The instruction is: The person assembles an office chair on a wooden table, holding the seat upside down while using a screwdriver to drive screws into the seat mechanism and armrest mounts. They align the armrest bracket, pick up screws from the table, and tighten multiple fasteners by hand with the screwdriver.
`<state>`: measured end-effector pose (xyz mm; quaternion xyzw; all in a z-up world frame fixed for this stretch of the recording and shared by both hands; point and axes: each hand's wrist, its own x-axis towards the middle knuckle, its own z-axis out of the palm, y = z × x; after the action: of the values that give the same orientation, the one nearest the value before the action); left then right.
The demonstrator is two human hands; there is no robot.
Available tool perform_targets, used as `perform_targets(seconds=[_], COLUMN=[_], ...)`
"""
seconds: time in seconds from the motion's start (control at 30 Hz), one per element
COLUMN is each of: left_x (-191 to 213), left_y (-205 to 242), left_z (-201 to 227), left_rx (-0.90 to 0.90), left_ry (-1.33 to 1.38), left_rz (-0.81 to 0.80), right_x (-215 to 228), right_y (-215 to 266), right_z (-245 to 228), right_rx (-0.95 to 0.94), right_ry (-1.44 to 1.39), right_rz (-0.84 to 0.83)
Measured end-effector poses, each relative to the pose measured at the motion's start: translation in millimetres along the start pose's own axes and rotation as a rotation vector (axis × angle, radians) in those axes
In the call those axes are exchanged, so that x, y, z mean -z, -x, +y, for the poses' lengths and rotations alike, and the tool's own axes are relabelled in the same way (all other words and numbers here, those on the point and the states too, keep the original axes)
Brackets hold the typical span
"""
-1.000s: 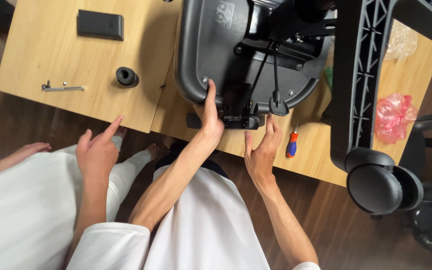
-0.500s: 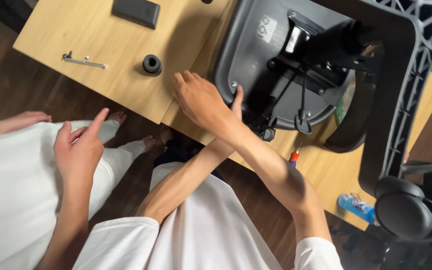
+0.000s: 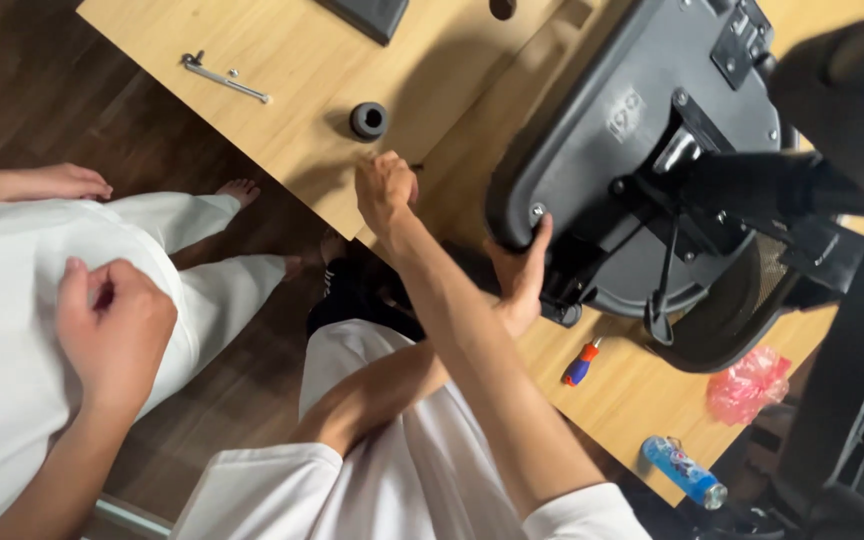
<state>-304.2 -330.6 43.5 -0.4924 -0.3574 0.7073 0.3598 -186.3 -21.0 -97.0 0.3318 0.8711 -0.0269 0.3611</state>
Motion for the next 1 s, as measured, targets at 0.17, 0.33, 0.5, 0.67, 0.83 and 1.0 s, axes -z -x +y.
perform_targets(seconds=[0.17,0.33,0.5,0.67,0.83,1.0], left_x=[7,19,45,70,81,52], left_y=[20,47,86,135,153,139], left_z=[21,21,43,186,221,160], left_rx=[-0.061,-0.085,-0.198,-0.245,0.053,-0.418], left_ry=[-0.127,-0.145,-0.049,0.187,0.382,0.169], left_rz=[-0.05,-0.082,-0.149,-0.139,-0.226,-0.225], right_x=[-59,-81,-119,-128,-194,-108], right_y=[-29,-38,-54,-63,-92,-56], right_z=[3,3,0,12,23,17], right_rx=[-0.246,-0.334,-0.314,-0.269,-0.243,-0.189], right_ry=[0.099,0.216,0.211,0.134,-0.042,-0.182], right_rz=[0.129,0.258,0.251,0.191,0.377,0.117])
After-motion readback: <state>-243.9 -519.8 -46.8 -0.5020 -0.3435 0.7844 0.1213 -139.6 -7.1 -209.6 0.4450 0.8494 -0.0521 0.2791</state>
